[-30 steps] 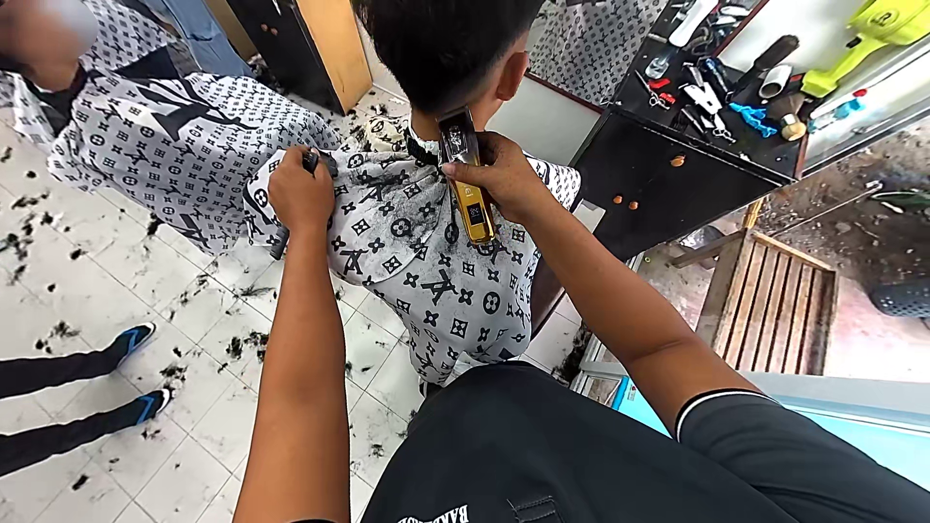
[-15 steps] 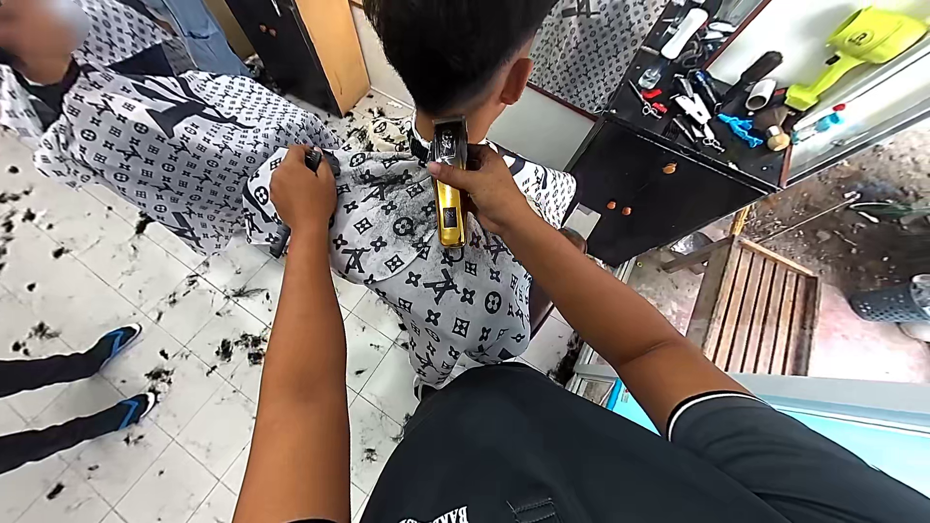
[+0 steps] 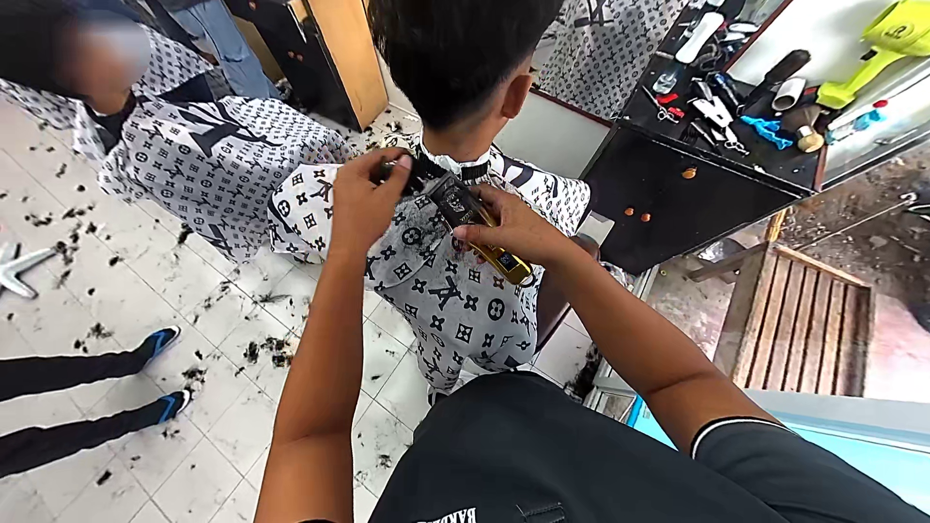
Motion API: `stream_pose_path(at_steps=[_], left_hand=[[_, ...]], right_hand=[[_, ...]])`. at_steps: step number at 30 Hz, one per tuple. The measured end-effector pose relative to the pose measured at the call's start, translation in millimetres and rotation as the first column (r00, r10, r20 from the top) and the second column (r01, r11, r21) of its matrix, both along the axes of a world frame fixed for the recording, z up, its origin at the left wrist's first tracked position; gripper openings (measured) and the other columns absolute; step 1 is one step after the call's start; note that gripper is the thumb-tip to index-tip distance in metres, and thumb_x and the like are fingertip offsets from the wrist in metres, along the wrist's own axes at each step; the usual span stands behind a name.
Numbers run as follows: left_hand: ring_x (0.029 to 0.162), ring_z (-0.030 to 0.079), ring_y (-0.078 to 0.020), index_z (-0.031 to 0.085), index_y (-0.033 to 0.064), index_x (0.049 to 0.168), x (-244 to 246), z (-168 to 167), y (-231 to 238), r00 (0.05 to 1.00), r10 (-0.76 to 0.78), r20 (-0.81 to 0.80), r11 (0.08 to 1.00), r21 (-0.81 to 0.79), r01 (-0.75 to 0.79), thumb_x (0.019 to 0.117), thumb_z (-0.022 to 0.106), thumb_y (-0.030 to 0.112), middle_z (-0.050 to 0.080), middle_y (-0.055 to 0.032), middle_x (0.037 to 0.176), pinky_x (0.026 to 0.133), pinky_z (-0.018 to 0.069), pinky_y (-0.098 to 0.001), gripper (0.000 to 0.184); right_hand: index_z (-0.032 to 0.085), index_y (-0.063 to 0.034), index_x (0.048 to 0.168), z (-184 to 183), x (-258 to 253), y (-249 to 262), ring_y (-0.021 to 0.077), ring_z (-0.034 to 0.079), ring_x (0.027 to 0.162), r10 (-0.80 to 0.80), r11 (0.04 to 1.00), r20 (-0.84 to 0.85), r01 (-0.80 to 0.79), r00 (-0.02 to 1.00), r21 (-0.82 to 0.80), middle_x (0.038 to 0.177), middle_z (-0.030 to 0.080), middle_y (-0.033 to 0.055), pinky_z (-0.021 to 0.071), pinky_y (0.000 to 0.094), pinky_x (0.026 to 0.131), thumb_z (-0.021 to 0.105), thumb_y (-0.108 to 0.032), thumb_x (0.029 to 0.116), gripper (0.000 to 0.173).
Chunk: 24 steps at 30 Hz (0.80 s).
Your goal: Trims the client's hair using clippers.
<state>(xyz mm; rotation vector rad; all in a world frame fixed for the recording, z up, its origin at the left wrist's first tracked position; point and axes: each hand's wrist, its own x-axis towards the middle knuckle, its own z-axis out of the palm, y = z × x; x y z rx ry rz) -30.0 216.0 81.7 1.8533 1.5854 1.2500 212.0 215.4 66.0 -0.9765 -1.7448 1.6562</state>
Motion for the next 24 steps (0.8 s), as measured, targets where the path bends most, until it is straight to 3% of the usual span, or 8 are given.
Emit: stream_pose_path(at_steps=[3,8,13,15,20,22,24], left_hand=[[0.067,0.058,0.0034,0.072,0.0059,0.121,19.2,4.4,-9.9,0.986,-0.076,0.151,0.993,-0.074,0.088,0.1020,0.064,0.024,0.072,0.0025,0.094,0.062,0.0484,-0.0169,0.027],[0.065,0.058,0.0038,0.072,0.0082,0.123,29.6,-0.1,-17.3,0.980,-0.113,0.163,0.987,-0.095,0.129,0.1022,0.064,0.023,0.074,0.0037,0.094,0.058,0.0474,-0.0156,0.027],[0.063,0.057,0.0039,0.071,0.0056,0.123,34.7,-0.4,-21.2,0.981,-0.115,0.157,0.987,-0.096,0.131,0.1027,0.063,0.020,0.073,0.0026,0.094,0.057,0.0472,-0.0149,0.026],[0.060,0.056,0.0033,0.071,0.0050,0.124,36.5,0.3,-22.8,0.979,-0.122,0.165,0.985,-0.099,0.140,0.1034,0.062,0.020,0.072,0.0024,0.091,0.054,0.0464,-0.0151,0.027],[0.049,0.046,0.0017,0.072,0.0087,0.104,34.1,5.0,-26.5,0.954,-0.117,0.277,0.963,-0.204,0.177,0.1081,0.054,0.026,0.061,0.0076,0.071,0.047,0.0393,-0.0156,0.026],[0.052,0.052,0.0003,0.072,0.0088,0.112,29.0,8.1,-25.2,0.970,-0.121,0.209,0.964,-0.210,0.166,0.1093,0.050,0.030,0.066,0.0053,0.078,0.049,0.0451,-0.0169,0.031],[0.069,0.062,-0.0046,0.071,0.0088,0.123,15.4,10.9,-17.7,0.997,-0.050,-0.050,0.989,-0.140,0.043,0.1099,0.046,0.033,0.074,-0.0015,0.102,0.064,0.0518,-0.0254,0.037]], right_hand=[[0.043,-0.0036,0.146,4.8,3.7,4.0,0.0190,0.071,0.079,0.023,0.999,0.033,-0.025,0.999,0.045,0.110,0.067,0.0144,0.0629,0.0341,0.067,0.075,-0.020,0.0936,0.063],[0.043,-0.0026,0.146,5.9,8.3,8.7,0.0169,0.070,0.078,0.069,0.994,0.039,-0.072,0.997,0.087,0.109,0.067,0.0137,0.0622,0.0314,0.066,0.076,-0.021,0.0923,0.066],[0.045,-0.0015,0.145,6.3,8.9,11.8,0.0133,0.069,0.089,0.105,0.980,0.085,-0.117,0.991,0.161,0.116,0.066,0.0130,0.0596,0.0295,0.080,0.078,-0.022,0.0906,0.067],[0.048,-0.0026,0.142,7.6,8.6,13.7,0.0139,0.069,0.088,0.113,0.979,0.103,-0.129,0.988,0.161,0.115,0.066,0.0126,0.0608,0.0304,0.077,0.079,-0.025,0.0905,0.065],[0.054,-0.0003,0.134,5.3,10.3,16.0,0.0147,0.070,0.081,0.162,0.982,-0.002,-0.161,0.987,0.101,0.105,0.068,0.0112,0.0621,0.0294,0.068,0.078,-0.022,0.0913,0.054],[0.052,0.0008,0.135,0.3,11.1,17.5,0.0164,0.071,0.079,0.139,0.989,-0.082,-0.134,0.987,0.062,0.104,0.069,0.0116,0.0629,0.0313,0.067,0.075,-0.019,0.0926,0.052],[0.050,0.0011,0.136,-3.0,11.5,22.3,0.0197,0.071,0.076,0.012,0.999,-0.116,-0.007,0.993,0.041,0.099,0.069,0.0128,0.0634,0.0364,0.066,0.072,-0.021,0.0951,0.051]])
